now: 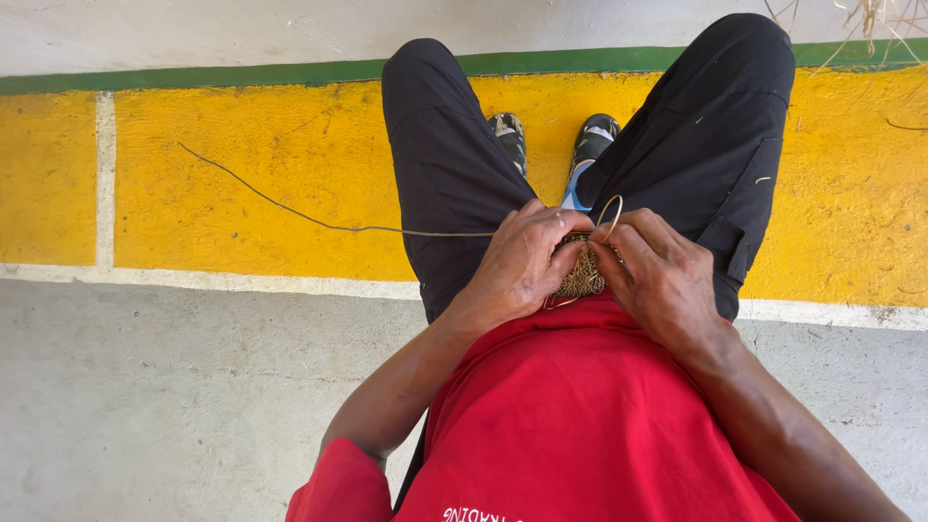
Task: Weaving a small circular base or coaster using natural fibers and a small hand tool.
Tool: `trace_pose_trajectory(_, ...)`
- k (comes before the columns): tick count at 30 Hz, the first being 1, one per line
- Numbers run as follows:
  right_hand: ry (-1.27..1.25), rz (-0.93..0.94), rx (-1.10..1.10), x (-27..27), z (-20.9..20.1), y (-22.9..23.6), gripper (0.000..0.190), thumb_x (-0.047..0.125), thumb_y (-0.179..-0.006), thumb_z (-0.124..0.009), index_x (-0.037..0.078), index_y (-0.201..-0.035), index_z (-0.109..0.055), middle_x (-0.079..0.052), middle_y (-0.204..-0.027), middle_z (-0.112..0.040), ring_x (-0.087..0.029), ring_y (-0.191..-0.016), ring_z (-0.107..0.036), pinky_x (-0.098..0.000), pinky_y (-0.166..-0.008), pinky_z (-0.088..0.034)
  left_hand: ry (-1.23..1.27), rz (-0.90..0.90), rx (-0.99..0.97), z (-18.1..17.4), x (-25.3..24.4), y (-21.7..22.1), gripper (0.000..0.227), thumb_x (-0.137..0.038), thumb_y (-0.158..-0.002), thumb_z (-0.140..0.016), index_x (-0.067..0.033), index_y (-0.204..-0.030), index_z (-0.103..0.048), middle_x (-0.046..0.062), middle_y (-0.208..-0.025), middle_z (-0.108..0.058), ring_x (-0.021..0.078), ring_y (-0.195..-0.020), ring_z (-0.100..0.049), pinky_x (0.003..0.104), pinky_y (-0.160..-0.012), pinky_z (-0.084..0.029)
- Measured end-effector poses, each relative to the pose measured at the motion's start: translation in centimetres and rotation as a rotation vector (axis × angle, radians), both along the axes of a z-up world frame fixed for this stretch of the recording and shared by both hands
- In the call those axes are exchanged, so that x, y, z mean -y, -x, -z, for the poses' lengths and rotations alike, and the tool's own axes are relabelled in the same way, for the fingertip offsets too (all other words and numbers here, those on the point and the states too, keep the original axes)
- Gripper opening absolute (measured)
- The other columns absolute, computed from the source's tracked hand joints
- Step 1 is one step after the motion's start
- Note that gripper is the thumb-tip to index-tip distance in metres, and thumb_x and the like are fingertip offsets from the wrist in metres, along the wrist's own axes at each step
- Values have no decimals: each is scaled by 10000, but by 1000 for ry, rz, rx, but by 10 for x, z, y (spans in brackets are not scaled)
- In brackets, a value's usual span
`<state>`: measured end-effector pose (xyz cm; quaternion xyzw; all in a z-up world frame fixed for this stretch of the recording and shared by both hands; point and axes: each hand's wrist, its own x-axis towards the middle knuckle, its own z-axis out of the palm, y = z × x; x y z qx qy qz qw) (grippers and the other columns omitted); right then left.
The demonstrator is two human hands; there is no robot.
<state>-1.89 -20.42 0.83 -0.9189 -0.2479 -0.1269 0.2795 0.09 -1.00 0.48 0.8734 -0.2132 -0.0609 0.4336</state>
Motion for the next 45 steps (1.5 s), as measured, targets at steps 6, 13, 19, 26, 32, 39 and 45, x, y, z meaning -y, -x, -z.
trace_pose_trajectory(6, -156, 16, -67, 2, 4, -3, 152, 99, -910, -787, 59, -1013, -682, -55, -994, -662, -187, -814, -697, -311, -660, -573, 7, -18, -95, -7, -2, 0, 236, -125, -920, -694, -78, -1151, -699, 62, -1042, -740, 240, -916, -621, 384, -932, -475)
trace_pose_trajectory(13, -112, -2, -169, 12, -15, -7, 116, 88, -873, -804, 53, -926, -706, -50, -941, -676, -199, -752, -692, -337, -632, -575, 8, 25, -33, -9, -4, 8, 209, -140, -936, -699, -64, -1131, -699, 71, -987, -702, 249, -922, -597, 389, -911, -463)
trace_pose_trajectory(19, -472, -393, -484, 43, -12, -38, 147, 157, -921, -717, 82, -1044, -742, -38, -972, -734, -185, -872, -736, -296, -747, -604, 64, 55, 110, -9, -10, 28, 112, -152, -1006, -680, -94, -1102, -686, 18, -1013, -708, 230, -944, -590, 378, -884, -453)
trace_pose_trajectory(26, -100, -523, -757, 28, -35, -49, 193, 212, -931, -652, 83, -1021, -763, -63, -881, -766, -193, -789, -742, -361, -688, -569, -69, 54, 430, -4, -10, 47, 178, -135, -964, -738, -124, -1116, -646, 7, -1087, -668, 188, -997, -591, 355, -897, -427)
trace_pose_trajectory(32, -8, -464, -894, 29, -34, -47, 191, 207, -880, -660, 132, -1013, -776, -24, -833, -771, -147, -733, -753, -316, -668, -609, -38, 55, 415, -2, -10, 48, 189, -118, -962, -738, -131, -1130, -650, -33, -1086, -679, 168, -1020, -601, 346, -938, -412)
trace_pose_trajectory(39, -269, -406, -1183, 28, -13, -46, 231, 244, -976, -631, 79, -972, -792, -74, -759, -766, -181, -714, -714, -309, -665, -605, -13, 71, 415, 7, -12, 51, 182, -116, -975, -735, -131, -1131, -642, -16, -1081, -680, 178, -1004, -599, 347, -938, -412)
trace_pose_trajectory(45, -13, -499, -990, 21, -56, -49, 219, 260, -871, -697, 134, -1032, -775, -26, -864, -777, -157, -699, -743, -353, -641, -578, -20, 78, 414, 8, -11, 52, 190, -126, -965, -736, -134, -1130, -641, -21, -1076, -699, 171, -981, -604, 342, -921, -408)
